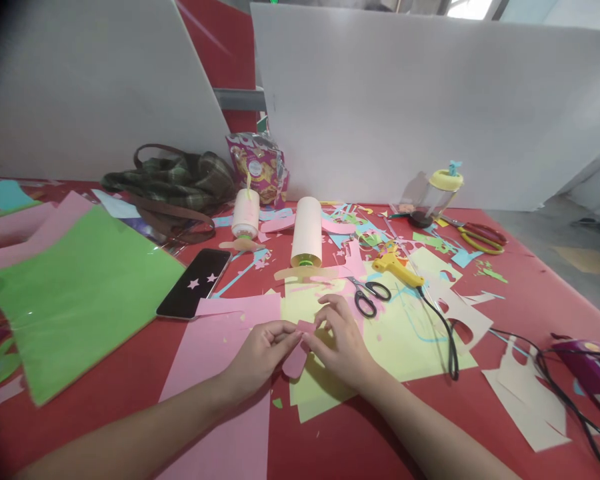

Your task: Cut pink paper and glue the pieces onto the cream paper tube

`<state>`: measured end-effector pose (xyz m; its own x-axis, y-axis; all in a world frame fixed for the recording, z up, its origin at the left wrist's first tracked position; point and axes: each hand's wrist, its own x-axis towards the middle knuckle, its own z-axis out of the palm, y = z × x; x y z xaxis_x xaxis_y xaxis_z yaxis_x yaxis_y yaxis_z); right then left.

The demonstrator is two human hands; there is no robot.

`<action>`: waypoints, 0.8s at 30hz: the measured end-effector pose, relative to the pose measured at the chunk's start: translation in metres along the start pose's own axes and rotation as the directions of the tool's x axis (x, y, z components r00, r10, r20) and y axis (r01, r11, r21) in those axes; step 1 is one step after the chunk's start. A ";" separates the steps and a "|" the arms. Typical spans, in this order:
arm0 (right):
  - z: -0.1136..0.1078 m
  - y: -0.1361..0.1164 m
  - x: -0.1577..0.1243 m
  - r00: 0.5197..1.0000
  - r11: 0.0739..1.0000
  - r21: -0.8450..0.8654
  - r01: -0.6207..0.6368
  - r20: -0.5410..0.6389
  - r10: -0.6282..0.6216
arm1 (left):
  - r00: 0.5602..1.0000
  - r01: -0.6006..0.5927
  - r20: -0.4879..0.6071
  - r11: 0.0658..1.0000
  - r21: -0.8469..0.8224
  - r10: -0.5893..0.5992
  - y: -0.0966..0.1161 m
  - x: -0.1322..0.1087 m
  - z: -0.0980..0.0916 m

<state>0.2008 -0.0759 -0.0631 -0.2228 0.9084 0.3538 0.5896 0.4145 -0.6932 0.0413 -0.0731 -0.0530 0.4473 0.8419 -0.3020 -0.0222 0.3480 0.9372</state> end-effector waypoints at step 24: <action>-0.003 -0.004 -0.001 0.993 0.994 0.052 0.095 0.073 -0.098 | 0.996 -0.086 0.003 0.978 0.191 0.087 0.004 -0.002 0.000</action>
<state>0.2015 -0.0789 -0.0588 -0.3353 0.8649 0.3736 0.5251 0.5008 -0.6881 0.0402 -0.0733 -0.0491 0.4460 0.8679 -0.2186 0.1104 0.1890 0.9758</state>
